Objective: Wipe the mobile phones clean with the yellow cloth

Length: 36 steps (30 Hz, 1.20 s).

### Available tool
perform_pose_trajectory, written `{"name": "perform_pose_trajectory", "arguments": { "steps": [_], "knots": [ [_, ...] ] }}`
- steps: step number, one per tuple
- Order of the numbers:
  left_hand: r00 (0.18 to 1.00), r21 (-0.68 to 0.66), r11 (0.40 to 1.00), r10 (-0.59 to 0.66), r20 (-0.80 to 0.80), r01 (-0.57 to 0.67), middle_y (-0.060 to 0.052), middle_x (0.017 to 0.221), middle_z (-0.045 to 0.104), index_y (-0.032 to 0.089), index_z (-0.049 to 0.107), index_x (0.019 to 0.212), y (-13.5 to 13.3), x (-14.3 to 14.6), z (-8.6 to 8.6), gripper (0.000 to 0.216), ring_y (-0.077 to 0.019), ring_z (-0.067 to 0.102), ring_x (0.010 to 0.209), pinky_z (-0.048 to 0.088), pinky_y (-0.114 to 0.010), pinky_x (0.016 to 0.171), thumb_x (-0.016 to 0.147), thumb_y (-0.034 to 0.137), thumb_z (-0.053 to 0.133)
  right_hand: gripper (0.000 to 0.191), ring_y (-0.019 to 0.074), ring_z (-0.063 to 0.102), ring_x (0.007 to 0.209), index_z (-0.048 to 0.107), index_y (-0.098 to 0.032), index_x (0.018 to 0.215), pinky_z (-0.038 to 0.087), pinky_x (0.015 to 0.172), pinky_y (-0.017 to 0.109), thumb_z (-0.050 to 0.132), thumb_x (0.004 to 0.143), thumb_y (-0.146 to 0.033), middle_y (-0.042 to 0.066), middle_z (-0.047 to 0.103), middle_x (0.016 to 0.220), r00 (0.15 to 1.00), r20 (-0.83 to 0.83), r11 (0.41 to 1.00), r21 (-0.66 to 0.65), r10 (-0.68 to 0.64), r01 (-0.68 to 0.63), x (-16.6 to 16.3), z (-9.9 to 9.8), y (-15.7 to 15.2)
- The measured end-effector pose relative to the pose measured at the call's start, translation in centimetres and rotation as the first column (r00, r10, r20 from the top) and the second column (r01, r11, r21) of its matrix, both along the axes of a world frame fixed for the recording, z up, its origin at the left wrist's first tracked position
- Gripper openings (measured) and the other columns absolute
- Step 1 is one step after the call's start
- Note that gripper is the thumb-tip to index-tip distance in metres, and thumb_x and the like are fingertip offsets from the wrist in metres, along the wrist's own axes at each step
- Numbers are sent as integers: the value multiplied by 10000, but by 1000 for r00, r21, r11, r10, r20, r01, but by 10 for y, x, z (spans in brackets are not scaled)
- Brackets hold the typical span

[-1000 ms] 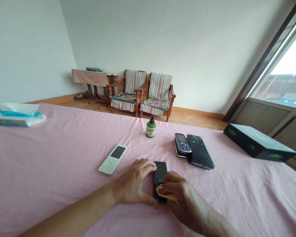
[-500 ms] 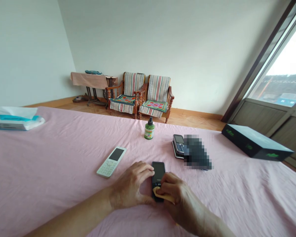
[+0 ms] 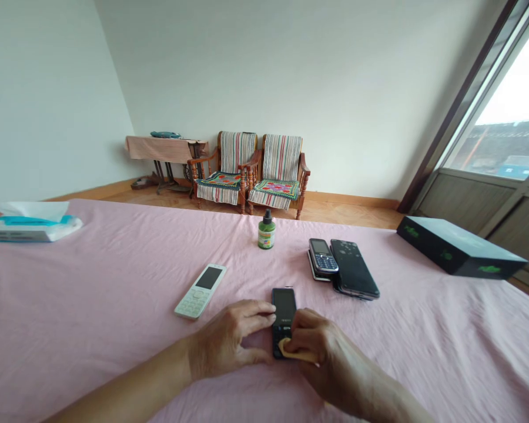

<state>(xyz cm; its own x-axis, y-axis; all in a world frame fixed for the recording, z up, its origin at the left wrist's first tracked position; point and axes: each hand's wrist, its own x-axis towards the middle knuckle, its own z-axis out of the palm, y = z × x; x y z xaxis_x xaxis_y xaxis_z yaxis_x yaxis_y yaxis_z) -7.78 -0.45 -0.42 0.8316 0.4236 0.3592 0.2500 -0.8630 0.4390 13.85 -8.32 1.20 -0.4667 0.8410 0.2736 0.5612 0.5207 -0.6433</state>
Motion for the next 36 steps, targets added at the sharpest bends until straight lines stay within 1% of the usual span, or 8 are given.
{"name": "perform_pose_trajectory", "arguments": {
  "steps": [3,7,11,14,24,28,32,36],
  "knots": [
    [1000,54,999,-4,-4,4,-149,1245,620,154,627,1195,0,0,-1,491,-294,580,1146,472,-422,985,781,383,759,259,129,510,831,560,-170,670,384,697,220,514,724,79,4,521,827,999,23,999,36,-35,34,-2,-2,3],
    [998,168,984,-60,-22,63,-161,1229,630,131,605,1206,1,0,3,440,-290,595,1118,488,-426,957,859,391,682,274,116,490,767,505,-164,606,358,665,228,507,714,88,-12,491,759,997,74,998,57,0,-4,2,3,2],
    [986,303,939,-165,-24,165,-140,1082,691,108,606,1158,-4,-1,13,257,-255,616,1044,483,-407,931,958,262,557,313,95,509,749,541,-170,628,362,640,206,460,659,131,-21,498,773,999,31,1000,8,-10,10,12,8,-2],
    [981,338,922,-189,-33,189,-107,972,700,117,628,1064,-14,-1,20,181,-227,616,957,485,-378,880,984,194,485,315,98,525,770,556,-174,641,370,635,203,462,655,127,-17,516,812,999,11,999,-23,-40,40,14,4,-2],
    [994,384,917,-94,-56,108,-49,830,650,124,624,828,-26,13,15,236,-175,571,800,474,-324,732,989,111,453,309,123,506,770,570,-177,669,363,643,235,455,694,108,-3,509,799,991,5,991,0,-135,135,7,-13,5],
    [998,441,896,-44,-38,56,-56,851,644,121,634,935,-25,14,12,194,-184,581,829,485,-338,769,991,117,449,318,132,496,773,600,-181,714,365,651,242,456,735,101,4,509,802,981,8,980,34,-195,194,7,-14,8],
    [999,410,912,-6,-46,24,-56,858,636,124,628,962,-32,11,10,191,-190,576,809,494,-339,766,983,99,439,287,134,497,782,582,-179,698,363,648,241,477,773,78,4,515,806,983,31,983,51,-180,178,7,-14,5],
    [999,254,966,45,-16,-39,-45,880,627,157,626,959,-39,10,6,138,-201,563,809,499,-342,756,943,108,498,282,132,490,763,568,-173,670,364,632,236,483,797,64,8,512,798,984,48,983,70,-171,168,-1,-14,5]
  ]
}}
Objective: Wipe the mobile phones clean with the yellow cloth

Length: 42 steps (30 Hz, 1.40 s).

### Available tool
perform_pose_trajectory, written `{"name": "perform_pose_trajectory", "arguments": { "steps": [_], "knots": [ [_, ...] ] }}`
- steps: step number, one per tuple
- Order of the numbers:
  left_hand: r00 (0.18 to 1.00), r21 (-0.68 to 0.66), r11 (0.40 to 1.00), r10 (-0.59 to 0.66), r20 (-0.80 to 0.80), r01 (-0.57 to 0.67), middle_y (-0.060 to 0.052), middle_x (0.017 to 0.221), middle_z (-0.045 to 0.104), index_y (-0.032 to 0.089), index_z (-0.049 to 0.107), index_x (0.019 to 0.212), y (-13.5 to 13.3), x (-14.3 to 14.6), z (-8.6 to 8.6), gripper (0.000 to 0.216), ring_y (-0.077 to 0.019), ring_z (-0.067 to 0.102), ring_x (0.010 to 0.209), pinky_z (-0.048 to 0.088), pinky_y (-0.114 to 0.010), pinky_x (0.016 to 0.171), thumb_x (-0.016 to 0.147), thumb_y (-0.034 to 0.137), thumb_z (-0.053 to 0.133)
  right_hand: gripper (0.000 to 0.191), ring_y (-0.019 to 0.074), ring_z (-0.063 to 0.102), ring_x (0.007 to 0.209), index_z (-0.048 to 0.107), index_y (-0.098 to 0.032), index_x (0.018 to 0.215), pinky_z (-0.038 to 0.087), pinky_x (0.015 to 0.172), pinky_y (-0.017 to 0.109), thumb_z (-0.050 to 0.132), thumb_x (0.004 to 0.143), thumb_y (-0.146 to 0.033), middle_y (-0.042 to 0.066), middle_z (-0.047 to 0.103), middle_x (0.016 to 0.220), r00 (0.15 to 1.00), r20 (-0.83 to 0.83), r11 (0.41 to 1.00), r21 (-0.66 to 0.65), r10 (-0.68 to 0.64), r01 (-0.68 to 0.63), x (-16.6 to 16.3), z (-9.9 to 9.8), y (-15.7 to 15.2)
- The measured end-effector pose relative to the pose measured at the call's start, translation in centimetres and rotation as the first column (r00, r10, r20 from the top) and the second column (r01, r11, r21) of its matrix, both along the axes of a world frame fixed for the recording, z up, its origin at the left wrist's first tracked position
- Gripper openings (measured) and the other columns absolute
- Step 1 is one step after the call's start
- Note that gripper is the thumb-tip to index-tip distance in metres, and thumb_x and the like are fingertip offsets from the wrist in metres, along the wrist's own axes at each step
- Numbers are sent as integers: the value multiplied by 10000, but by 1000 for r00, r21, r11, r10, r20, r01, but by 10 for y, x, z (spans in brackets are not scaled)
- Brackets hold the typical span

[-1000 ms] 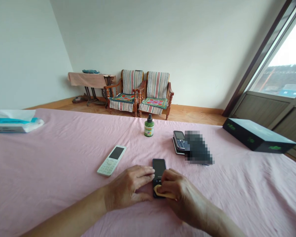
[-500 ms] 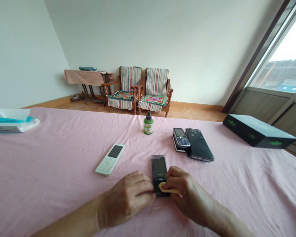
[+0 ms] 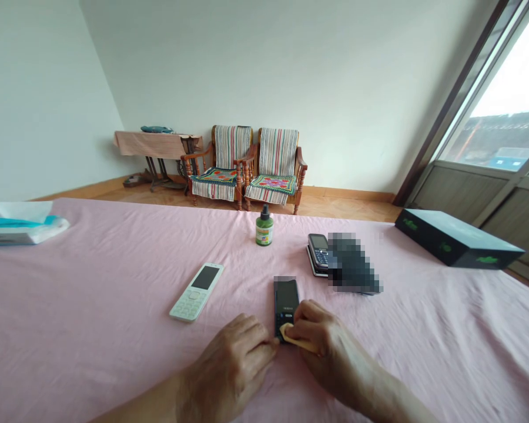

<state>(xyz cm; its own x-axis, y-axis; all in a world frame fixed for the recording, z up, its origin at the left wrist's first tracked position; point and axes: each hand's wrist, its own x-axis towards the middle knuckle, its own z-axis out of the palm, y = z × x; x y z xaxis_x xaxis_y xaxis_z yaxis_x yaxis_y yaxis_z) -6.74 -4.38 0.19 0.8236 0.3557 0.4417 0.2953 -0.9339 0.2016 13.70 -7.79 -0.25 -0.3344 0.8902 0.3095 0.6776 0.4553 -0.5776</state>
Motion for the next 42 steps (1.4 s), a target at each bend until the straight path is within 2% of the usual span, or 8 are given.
{"name": "perform_pose_trajectory", "arguments": {
  "steps": [6,13,17,23,28,35,39,42],
  "knots": [
    [999,-126,992,3,33,1,-44,955,630,168,621,1016,1,0,0,165,-199,571,892,496,-333,822,917,79,524,265,140,498,769,627,-172,698,387,649,238,509,802,41,15,530,790,999,20,999,6,36,-36,-5,4,4],
    [999,-134,991,-27,28,31,-61,920,647,159,631,1022,3,1,4,202,-210,577,876,496,-348,816,921,74,479,410,138,522,782,704,-201,792,405,666,235,458,699,114,13,538,809,997,-71,1000,-3,-5,5,-1,6,7],
    [1000,-138,990,-25,11,26,-65,918,646,149,626,1001,2,1,2,182,-216,573,874,498,-355,811,909,66,492,335,136,516,753,663,-185,687,395,634,232,471,718,87,13,530,780,999,-49,1000,6,24,-24,-4,4,7],
    [999,-135,990,-44,18,46,-72,938,646,143,626,1040,2,2,2,223,-224,569,900,495,-363,820,912,55,466,347,144,492,758,652,-182,760,400,656,245,431,755,86,31,527,822,998,45,997,68,-49,46,-7,3,11],
    [999,-142,989,-44,13,45,-70,945,647,151,623,1076,3,1,3,279,-219,573,906,499,-353,824,895,27,451,301,136,464,719,579,-169,654,350,602,241,464,747,93,15,500,763,995,95,998,58,-20,15,-8,5,9],
    [998,-141,989,-39,42,45,-74,943,650,155,634,1044,3,0,3,291,-221,576,911,500,-360,832,898,26,419,270,144,458,728,592,-171,717,353,605,249,462,818,44,26,510,798,991,127,994,100,-51,38,-13,4,7],
    [999,-150,988,-30,40,35,-71,908,651,158,644,1006,4,1,3,276,-214,578,881,505,-340,800,886,25,434,300,146,478,746,590,-177,689,362,616,246,455,731,88,20,506,794,994,108,997,72,-31,24,-3,3,6],
    [998,-131,991,-30,49,37,-70,872,651,152,651,1006,4,1,2,278,-210,581,852,504,-329,771,876,20,444,331,156,492,755,621,-181,751,386,647,258,437,713,91,26,513,804,993,60,992,91,-97,91,5,-2,9]
  ]
}}
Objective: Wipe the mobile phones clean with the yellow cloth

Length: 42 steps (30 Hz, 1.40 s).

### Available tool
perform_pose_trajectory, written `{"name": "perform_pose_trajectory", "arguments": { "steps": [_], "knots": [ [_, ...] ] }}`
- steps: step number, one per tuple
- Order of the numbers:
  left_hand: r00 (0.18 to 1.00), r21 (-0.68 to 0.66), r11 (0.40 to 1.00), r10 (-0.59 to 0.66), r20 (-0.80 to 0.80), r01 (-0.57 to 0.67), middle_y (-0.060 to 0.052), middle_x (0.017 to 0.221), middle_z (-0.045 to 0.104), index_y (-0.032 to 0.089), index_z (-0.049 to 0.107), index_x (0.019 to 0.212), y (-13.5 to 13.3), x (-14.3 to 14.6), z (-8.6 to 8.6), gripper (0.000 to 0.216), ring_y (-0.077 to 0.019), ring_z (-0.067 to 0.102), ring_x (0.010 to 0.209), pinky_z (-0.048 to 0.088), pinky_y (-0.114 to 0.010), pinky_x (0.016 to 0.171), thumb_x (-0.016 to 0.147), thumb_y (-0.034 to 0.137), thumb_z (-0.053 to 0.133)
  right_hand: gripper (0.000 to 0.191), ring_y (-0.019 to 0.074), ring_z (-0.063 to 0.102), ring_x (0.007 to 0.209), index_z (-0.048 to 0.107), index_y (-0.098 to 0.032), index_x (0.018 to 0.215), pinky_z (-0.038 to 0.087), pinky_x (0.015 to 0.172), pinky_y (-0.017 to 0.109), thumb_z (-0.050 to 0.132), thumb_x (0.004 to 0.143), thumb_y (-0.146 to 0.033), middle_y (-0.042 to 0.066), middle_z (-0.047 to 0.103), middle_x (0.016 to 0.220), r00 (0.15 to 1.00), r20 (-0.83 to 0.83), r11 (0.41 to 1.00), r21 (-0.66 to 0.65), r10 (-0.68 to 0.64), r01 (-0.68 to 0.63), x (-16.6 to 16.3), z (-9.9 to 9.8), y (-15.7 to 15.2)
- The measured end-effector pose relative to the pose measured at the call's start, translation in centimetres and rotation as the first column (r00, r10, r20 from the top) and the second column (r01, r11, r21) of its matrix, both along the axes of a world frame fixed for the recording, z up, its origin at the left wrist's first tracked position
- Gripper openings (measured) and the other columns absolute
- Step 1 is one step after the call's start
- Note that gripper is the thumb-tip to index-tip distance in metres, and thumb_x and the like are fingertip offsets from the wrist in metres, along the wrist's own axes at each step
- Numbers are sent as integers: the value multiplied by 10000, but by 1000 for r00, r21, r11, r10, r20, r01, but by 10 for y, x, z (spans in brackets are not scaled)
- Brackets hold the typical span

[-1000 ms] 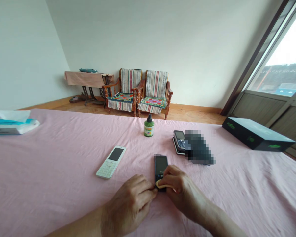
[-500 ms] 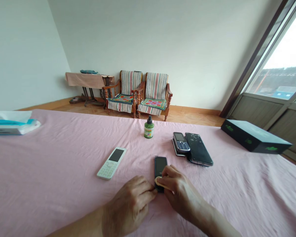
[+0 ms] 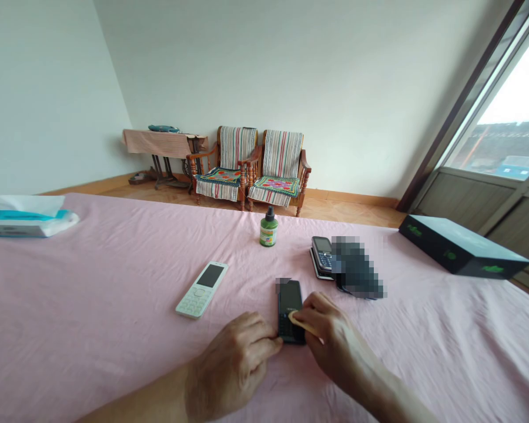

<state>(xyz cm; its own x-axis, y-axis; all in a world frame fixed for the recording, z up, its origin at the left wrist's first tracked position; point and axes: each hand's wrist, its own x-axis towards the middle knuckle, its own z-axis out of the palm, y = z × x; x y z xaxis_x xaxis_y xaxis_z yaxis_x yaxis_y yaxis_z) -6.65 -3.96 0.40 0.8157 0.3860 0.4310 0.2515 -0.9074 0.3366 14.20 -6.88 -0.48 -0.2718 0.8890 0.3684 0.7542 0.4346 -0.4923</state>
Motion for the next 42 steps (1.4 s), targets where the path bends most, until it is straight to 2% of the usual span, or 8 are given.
{"name": "perform_pose_trajectory", "arguments": {
  "steps": [5,10,15,18,25,31,37,42],
  "knots": [
    [1000,-4,1000,-5,12,5,-66,878,650,155,654,990,0,0,0,293,-205,576,864,498,-331,795,862,7,436,356,159,493,762,649,-185,841,400,665,257,433,763,87,32,529,810,1000,-30,999,34,-7,8,-7,-6,8],
    [1000,-15,1000,-3,-24,3,-56,910,644,169,638,977,0,-1,2,294,-203,572,876,496,-332,808,861,4,425,285,137,477,732,618,-186,742,378,628,239,461,846,29,18,520,799,998,6,998,-8,60,-60,-18,3,-1],
    [999,-23,1000,4,-53,-5,-57,923,634,173,626,1033,0,-2,2,321,-205,571,861,510,-334,786,835,-6,448,291,126,480,719,609,-176,681,374,614,234,485,829,43,8,503,775,995,-30,994,-52,94,-96,-17,8,-8],
    [999,-40,999,18,-31,-19,-61,989,618,184,627,1055,-1,-3,0,364,-208,574,932,513,-345,847,820,-24,442,288,137,494,756,658,-185,731,395,648,239,501,828,36,17,516,802,997,-37,995,-56,75,-77,-14,9,-7],
    [999,-66,997,35,-3,-35,-80,1229,569,195,621,1123,-1,-5,-2,464,-219,559,1065,486,-371,957,761,-41,449,307,122,510,763,648,-183,688,381,642,216,529,774,85,2,521,789,987,-17,981,-109,160,-161,-1,18,-9],
    [1000,-97,995,17,-11,-18,-67,1107,626,182,631,1031,0,-3,1,400,-211,575,986,492,-361,920,746,-38,458,290,134,498,758,633,-171,701,385,640,232,475,904,-38,21,520,786,983,0,982,-51,181,-181,-8,17,-7],
    [999,-49,998,42,36,-40,-81,1207,610,190,615,1130,-1,-5,-2,447,-217,574,1034,480,-368,944,756,-14,481,288,120,505,760,628,-174,687,383,642,217,516,811,60,8,520,801,983,-2,979,-94,183,-182,0,16,-7],
    [999,-80,996,35,-20,-36,-80,1185,626,190,591,1144,-2,-5,2,489,-210,579,1048,464,-360,968,716,-22,484,277,126,485,742,602,-165,670,372,632,229,498,877,-15,13,510,779,977,24,977,-43,211,-210,-5,16,-8]
  ]
}}
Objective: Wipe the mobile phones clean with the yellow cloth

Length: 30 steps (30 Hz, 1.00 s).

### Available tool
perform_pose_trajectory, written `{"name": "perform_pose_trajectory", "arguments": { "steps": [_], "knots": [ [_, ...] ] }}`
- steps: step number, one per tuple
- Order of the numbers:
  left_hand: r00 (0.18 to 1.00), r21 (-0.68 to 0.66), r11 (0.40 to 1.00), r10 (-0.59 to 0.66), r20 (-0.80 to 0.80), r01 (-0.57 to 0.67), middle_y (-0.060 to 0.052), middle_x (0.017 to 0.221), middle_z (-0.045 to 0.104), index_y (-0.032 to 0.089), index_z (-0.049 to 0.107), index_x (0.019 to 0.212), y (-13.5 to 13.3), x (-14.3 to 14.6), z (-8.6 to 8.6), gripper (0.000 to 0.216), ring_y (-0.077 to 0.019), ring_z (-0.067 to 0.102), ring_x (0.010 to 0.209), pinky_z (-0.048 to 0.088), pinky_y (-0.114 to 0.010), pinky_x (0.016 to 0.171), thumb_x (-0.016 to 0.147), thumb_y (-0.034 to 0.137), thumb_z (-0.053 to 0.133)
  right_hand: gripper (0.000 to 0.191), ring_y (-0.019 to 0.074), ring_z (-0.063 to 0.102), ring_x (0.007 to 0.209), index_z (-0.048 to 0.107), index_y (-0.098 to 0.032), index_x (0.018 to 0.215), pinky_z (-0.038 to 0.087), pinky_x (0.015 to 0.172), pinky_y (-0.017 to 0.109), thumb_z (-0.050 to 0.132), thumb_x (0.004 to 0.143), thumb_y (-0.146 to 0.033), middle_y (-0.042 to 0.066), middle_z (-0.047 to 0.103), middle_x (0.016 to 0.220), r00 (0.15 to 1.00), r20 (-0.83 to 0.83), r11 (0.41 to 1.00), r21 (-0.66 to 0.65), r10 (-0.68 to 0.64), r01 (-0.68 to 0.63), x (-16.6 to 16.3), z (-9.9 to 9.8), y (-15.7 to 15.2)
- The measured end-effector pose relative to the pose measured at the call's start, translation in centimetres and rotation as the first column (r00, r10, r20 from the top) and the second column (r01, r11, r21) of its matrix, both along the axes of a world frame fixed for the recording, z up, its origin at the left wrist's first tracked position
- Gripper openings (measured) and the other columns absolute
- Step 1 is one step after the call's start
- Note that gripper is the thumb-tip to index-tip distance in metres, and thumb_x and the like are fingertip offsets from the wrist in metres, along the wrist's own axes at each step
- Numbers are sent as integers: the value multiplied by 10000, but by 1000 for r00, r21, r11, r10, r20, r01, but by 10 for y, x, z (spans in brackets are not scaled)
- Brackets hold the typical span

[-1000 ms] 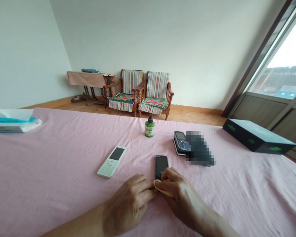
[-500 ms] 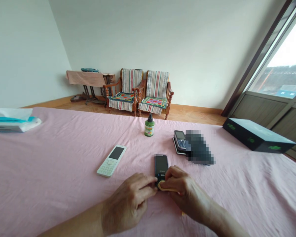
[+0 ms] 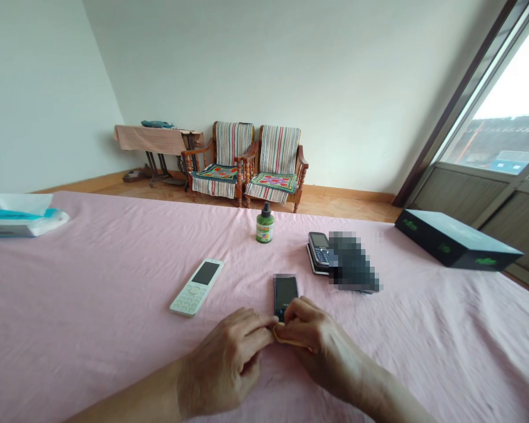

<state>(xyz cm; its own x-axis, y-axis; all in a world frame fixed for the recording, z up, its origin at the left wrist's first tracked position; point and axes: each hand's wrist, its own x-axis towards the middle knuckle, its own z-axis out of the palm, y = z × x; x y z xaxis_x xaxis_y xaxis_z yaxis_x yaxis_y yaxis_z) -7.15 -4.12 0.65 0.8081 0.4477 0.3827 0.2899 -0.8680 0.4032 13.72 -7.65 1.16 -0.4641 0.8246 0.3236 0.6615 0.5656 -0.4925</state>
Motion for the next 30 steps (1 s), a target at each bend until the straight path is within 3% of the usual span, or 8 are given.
{"name": "perform_pose_trajectory", "arguments": {
  "steps": [5,11,14,17,22,26,30],
  "knots": [
    [1000,59,998,13,20,-14,-88,1184,634,172,619,1050,0,1,-2,388,-212,582,1070,447,-366,986,746,-18,470,293,115,490,748,582,-165,642,354,626,217,516,772,89,-2,496,773,1000,10,999,-32,-12,12,5,3,0],
    [1000,10,1000,-6,-2,6,-86,1148,644,172,604,1049,2,1,-3,404,-215,589,1026,484,-353,931,721,-27,478,280,122,480,744,587,-170,679,360,634,228,475,874,-4,9,501,787,1000,20,1000,0,22,-22,-5,1,-1],
    [1000,12,1000,4,-6,-4,-87,1166,636,161,607,1007,2,0,-3,348,-215,581,1045,465,-357,960,738,-24,487,289,118,493,759,585,-172,656,358,632,222,487,794,63,-1,495,784,1000,16,1000,-25,18,-18,2,2,-2],
    [1000,-3,1000,4,-19,-4,-88,1167,632,149,594,996,1,0,-3,337,-211,579,1048,454,-351,977,731,-32,492,343,109,516,764,624,-185,695,376,647,211,464,706,119,-7,505,804,1000,-18,997,-77,-26,24,17,2,-2],
    [999,22,1000,-12,-36,13,-86,1188,609,164,580,1132,1,1,0,426,-225,567,1042,473,-379,948,765,-24,474,358,126,504,744,654,-189,733,386,642,228,438,739,96,12,502,806,990,-42,990,-51,-137,134,14,-8,3],
    [999,24,999,-21,-49,22,-89,1127,622,163,599,1135,2,2,0,402,-226,577,996,504,-378,895,808,-11,441,382,152,488,766,672,-188,808,396,661,251,407,769,84,36,516,830,980,-39,981,5,-195,195,0,-14,9],
    [1000,44,999,-15,-19,16,-86,1181,610,160,600,1148,2,1,-2,420,-225,566,1037,489,-378,936,803,-17,439,344,152,482,739,649,-181,729,382,631,250,428,738,83,27,502,785,978,-17,978,-13,-210,210,7,-11,7]
  ]
}}
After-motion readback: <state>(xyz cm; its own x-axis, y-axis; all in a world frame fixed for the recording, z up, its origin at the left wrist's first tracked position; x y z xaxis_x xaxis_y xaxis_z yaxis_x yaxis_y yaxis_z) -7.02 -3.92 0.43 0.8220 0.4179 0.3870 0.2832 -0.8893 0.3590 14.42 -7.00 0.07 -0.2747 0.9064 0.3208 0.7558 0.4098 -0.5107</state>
